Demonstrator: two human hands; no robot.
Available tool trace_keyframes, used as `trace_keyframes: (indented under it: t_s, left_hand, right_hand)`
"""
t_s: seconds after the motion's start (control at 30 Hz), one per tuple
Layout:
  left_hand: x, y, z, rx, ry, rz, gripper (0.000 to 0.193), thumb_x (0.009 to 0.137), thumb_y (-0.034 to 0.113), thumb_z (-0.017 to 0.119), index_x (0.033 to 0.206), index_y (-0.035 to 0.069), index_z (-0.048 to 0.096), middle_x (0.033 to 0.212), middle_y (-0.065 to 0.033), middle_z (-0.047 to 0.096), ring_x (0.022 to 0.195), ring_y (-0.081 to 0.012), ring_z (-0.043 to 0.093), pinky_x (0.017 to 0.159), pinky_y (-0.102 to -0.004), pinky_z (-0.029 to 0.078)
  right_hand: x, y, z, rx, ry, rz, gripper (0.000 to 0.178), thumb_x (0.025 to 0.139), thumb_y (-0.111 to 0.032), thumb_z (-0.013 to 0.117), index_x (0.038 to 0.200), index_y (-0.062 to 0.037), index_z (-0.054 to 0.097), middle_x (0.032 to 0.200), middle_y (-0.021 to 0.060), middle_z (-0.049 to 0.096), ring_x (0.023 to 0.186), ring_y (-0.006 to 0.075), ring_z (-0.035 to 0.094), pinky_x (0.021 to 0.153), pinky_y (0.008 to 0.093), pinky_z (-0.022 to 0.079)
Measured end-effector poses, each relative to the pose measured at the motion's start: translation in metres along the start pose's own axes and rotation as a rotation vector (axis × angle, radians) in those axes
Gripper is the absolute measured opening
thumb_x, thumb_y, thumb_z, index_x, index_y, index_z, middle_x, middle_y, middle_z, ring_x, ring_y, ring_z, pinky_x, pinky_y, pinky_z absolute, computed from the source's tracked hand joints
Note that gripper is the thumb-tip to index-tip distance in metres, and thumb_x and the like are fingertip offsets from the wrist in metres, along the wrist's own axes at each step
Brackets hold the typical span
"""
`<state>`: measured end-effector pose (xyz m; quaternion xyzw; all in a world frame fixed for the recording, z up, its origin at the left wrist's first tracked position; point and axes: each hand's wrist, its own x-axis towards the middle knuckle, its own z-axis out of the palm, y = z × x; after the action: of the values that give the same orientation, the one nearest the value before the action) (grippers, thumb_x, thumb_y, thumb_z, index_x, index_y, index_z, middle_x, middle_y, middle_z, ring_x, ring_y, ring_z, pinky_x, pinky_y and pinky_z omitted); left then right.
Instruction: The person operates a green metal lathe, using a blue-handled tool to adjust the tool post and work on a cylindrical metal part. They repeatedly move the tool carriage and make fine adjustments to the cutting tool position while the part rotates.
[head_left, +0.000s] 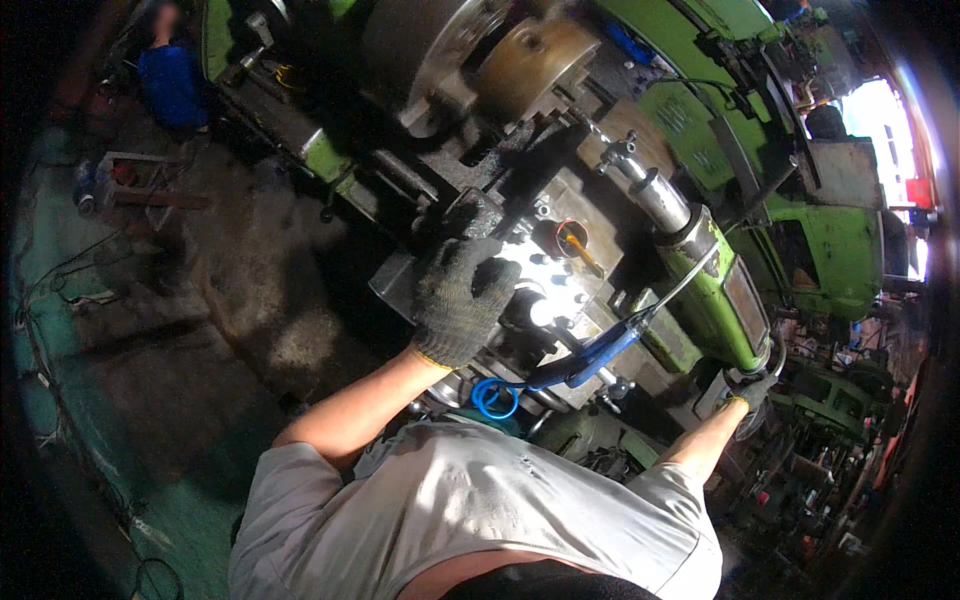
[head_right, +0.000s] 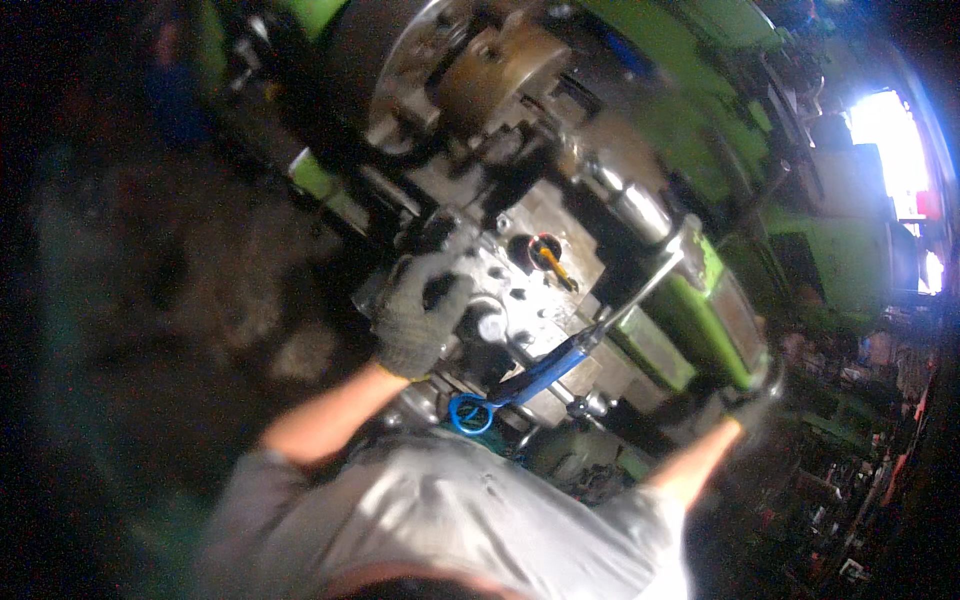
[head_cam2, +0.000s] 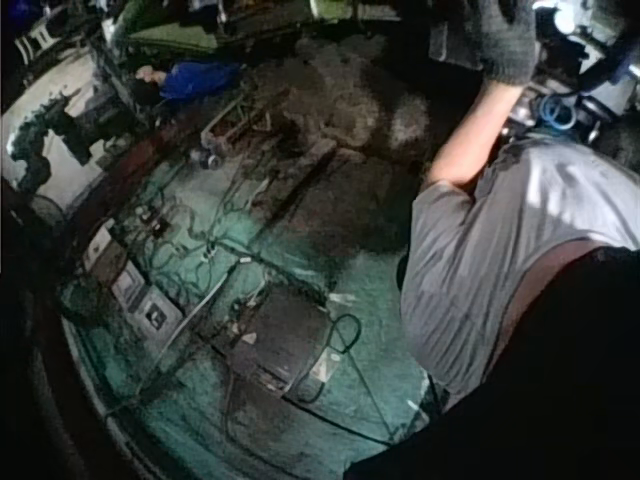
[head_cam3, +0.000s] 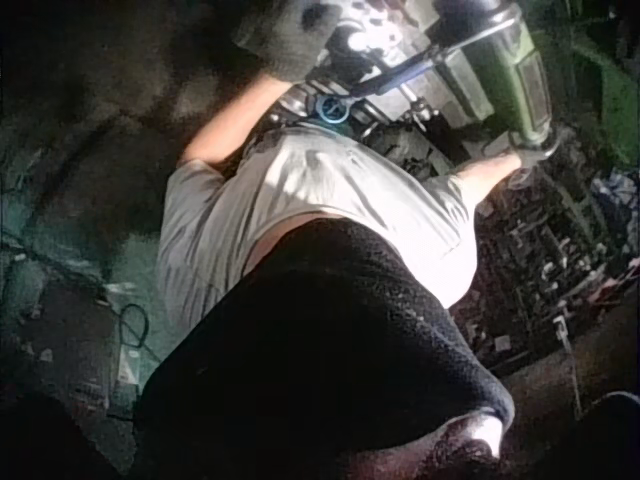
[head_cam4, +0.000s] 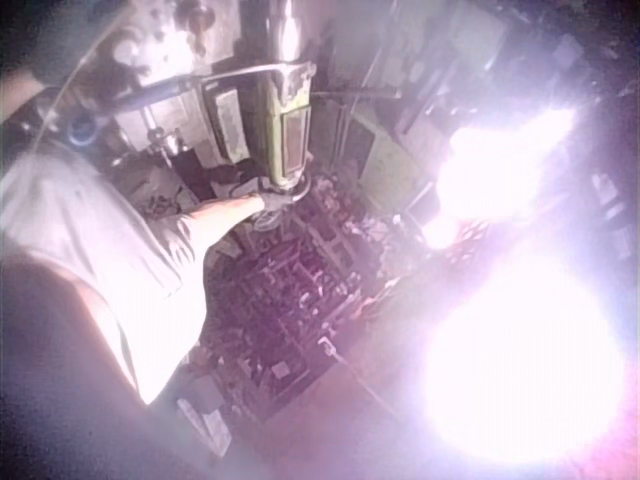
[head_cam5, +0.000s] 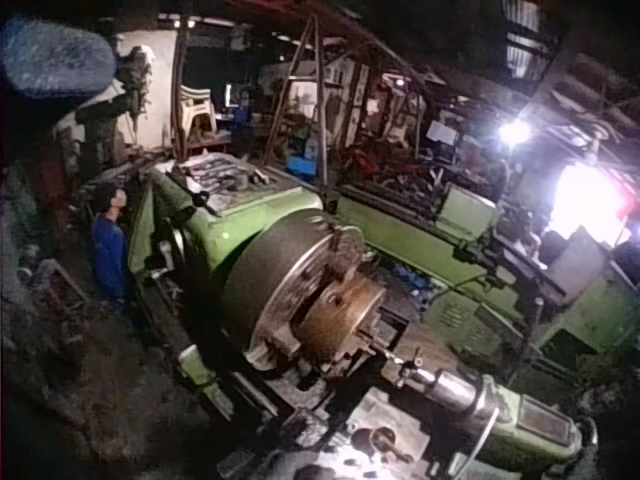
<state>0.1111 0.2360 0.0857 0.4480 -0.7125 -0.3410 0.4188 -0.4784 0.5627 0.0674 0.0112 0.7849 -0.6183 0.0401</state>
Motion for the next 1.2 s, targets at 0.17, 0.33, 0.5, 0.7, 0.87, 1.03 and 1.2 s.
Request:
trace_keyframes:
  t_s: [0.17,0.33,0.5,0.7,0.87,1.03,1.2]
  left_hand:
    - [0.0,-0.006,0.003,0.016,-0.005,-0.01,0.037,0.088,0.017,0.08,0.121,0.005,0.068,0.106,-0.0151,0.074,0.097,-0.0286,0.071,0.089,-0.0406,0.056]
    - [-0.001,-0.007,0.005,-0.062,-0.025,-0.039,0.045,0.089,0.017,0.08,0.13,0.006,0.065,0.117,-0.0145,0.074,0.106,-0.0239,0.071,0.095,-0.0382,0.055]
    - [-0.005,-0.013,0.013,-0.144,0.011,-0.029,0.052,0.085,0.022,0.083,0.13,0.005,0.063,0.108,-0.0166,0.071,0.096,-0.0338,0.069,0.085,-0.0433,0.055]
    - [0.005,-0.02,0.006,-0.098,0.059,0.005,0.04,0.086,0.02,0.082,0.12,0.005,0.066,0.111,-0.0174,0.072,0.1,-0.0324,0.071,0.088,-0.0428,0.056]
    - [-0.002,0.002,-0.001,-0.114,0.053,-0.13,0.035,0.09,0.02,0.079,0.119,0.005,0.066,0.109,-0.0141,0.073,0.1,-0.0278,0.07,0.089,-0.0405,0.055]
    - [-0.002,-0.017,0.003,-0.144,0.07,-0.025,0.034,0.092,0.023,0.077,0.116,0.003,0.065,0.108,-0.0139,0.071,0.099,-0.0275,0.068,0.089,-0.0408,0.054]
    - [-0.007,-0.029,-0.002,-0.203,0.167,0.295,0.032,0.099,0.026,0.067,0.121,0.003,0.064,0.11,-0.0164,0.069,0.102,-0.0324,0.066,0.093,-0.044,0.05]
  right_hand:
    - [0.003,0.001,-0.003,0.013,-0.011,-0.017,0.061,0.103,-0.047,0.041,0.148,-0.0079,0.054,0.135,0.0134,0.064,0.118,0.0283,0.063,0.095,0.043,0.056]
    - [0.002,0.009,-0.014,0.007,0.015,0.011,0.059,0.103,-0.045,0.042,0.148,-0.0082,0.054,0.135,0.013,0.064,0.118,0.0274,0.063,0.095,0.0421,0.056]
    - [0.009,0.008,-0.014,0.022,-0.003,0.004,0.058,0.103,-0.042,0.043,0.148,-0.0084,0.054,0.134,0.0126,0.064,0.118,0.0266,0.062,0.096,0.0413,0.055]
    - [0.0,0.005,-0.022,0.119,-0.196,0.02,0.056,0.102,-0.039,0.044,0.148,-0.0086,0.054,0.134,0.0121,0.064,0.119,0.0256,0.062,0.097,0.0402,0.054]
    - [-0.071,-0.052,0.019,0.073,-0.114,-0.216,0.051,0.107,-0.034,0.04,0.153,-0.0115,0.048,0.135,0.0088,0.064,0.124,0.0227,0.06,0.108,0.0361,0.048]
    - [-0.125,-0.017,0.017,-0.418,0.056,-0.19,0.056,0.106,-0.04,0.044,0.149,-0.0056,0.053,0.141,0.0122,0.06,0.128,0.0221,0.056,0.107,0.0368,0.045]
    - [-0.259,-0.019,0.109,-0.123,-0.031,-0.648,0.04,0.108,-0.031,0.055,0.129,0.0003,0.067,0.129,0.0103,0.068,0.118,0.0222,0.061,0.105,0.0357,0.046]
